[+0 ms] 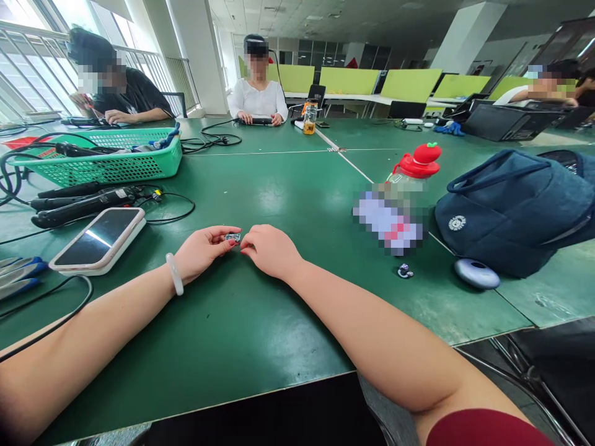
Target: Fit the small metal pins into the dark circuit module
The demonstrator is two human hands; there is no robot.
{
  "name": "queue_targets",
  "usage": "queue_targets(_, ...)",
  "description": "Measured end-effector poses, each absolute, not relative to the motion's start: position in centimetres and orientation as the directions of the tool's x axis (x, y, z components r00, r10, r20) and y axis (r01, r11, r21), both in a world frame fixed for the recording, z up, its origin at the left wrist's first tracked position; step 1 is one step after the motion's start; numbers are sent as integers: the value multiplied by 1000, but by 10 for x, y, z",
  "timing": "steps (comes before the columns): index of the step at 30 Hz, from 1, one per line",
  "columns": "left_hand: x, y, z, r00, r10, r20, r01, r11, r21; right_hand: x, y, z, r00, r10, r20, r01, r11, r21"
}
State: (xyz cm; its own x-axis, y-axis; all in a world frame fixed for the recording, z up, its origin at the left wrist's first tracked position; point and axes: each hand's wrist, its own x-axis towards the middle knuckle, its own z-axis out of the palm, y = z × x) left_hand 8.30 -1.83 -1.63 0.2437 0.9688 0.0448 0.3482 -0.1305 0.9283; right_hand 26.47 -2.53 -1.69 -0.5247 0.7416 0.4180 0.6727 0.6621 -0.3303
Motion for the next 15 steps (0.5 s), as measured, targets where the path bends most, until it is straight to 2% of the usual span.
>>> queue_targets(3,83,-18,-17,254,967,20,297,-97,950,265,-28,-13,-433,728,531,629,666,-400)
queue_targets(6,83,-18,-17,284,959,21,265,-99,959,265,-28,-12,-408,697,589,593,693,-409)
queue_targets(12,82,-19,-14,314,948,41,271,-131,954,265,-29,-14,-408,693,594,591,697,-406)
queue_targets(15,81,-21,-13,338,941,31,198,-103,975,264,-32,-12,-402,704,586,597,687,-415)
